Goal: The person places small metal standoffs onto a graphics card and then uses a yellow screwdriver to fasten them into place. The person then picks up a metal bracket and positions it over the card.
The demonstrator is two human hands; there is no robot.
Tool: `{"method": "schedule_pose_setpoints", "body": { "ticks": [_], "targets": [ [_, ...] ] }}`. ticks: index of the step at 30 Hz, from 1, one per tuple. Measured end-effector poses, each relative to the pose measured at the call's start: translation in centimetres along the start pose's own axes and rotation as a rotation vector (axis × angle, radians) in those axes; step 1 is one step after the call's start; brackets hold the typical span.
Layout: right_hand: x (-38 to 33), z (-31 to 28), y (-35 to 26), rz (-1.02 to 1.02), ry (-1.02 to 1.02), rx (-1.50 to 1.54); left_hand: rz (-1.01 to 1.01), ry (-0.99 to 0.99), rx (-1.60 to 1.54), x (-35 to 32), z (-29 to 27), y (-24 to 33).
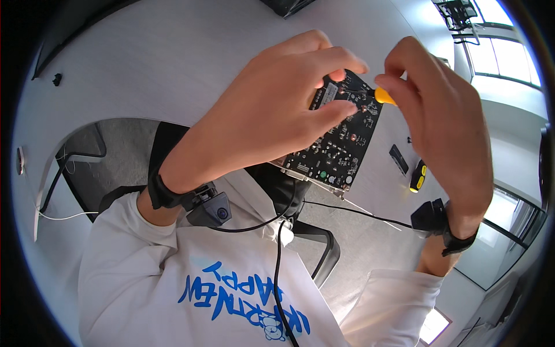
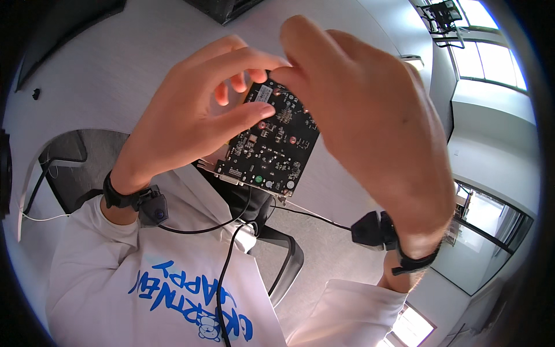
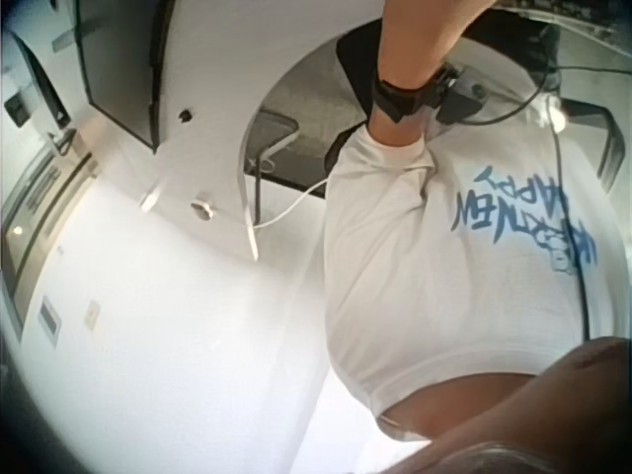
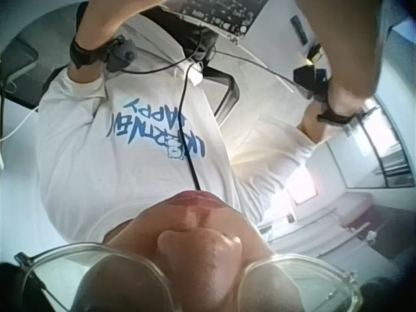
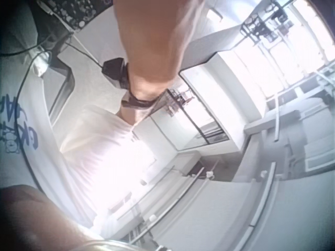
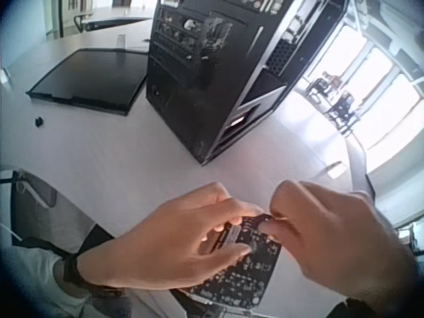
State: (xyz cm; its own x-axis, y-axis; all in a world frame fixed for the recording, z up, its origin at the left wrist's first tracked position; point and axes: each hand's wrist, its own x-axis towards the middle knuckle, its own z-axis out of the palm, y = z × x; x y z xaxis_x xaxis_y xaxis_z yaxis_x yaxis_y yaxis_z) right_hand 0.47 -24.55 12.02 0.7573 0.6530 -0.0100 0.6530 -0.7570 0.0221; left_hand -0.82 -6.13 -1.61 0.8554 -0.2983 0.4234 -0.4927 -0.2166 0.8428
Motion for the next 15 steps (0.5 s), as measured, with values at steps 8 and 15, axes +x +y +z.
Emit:
{"method": "schedule_pose_setpoints", "body": {
  "ticks": [8, 15],
  "targets": [
    [-2.1, 0.1, 0.3, 0.043, -0.019, 0.170, 0.249, -0.085, 0.076, 3.6, 1.4, 0.8],
    [-4.1, -1.4, 3.4, 0.033, 0.041, 0.069, 0.227, -0.243, 0.078, 4.3, -0.7, 1.3]
  ]
}}
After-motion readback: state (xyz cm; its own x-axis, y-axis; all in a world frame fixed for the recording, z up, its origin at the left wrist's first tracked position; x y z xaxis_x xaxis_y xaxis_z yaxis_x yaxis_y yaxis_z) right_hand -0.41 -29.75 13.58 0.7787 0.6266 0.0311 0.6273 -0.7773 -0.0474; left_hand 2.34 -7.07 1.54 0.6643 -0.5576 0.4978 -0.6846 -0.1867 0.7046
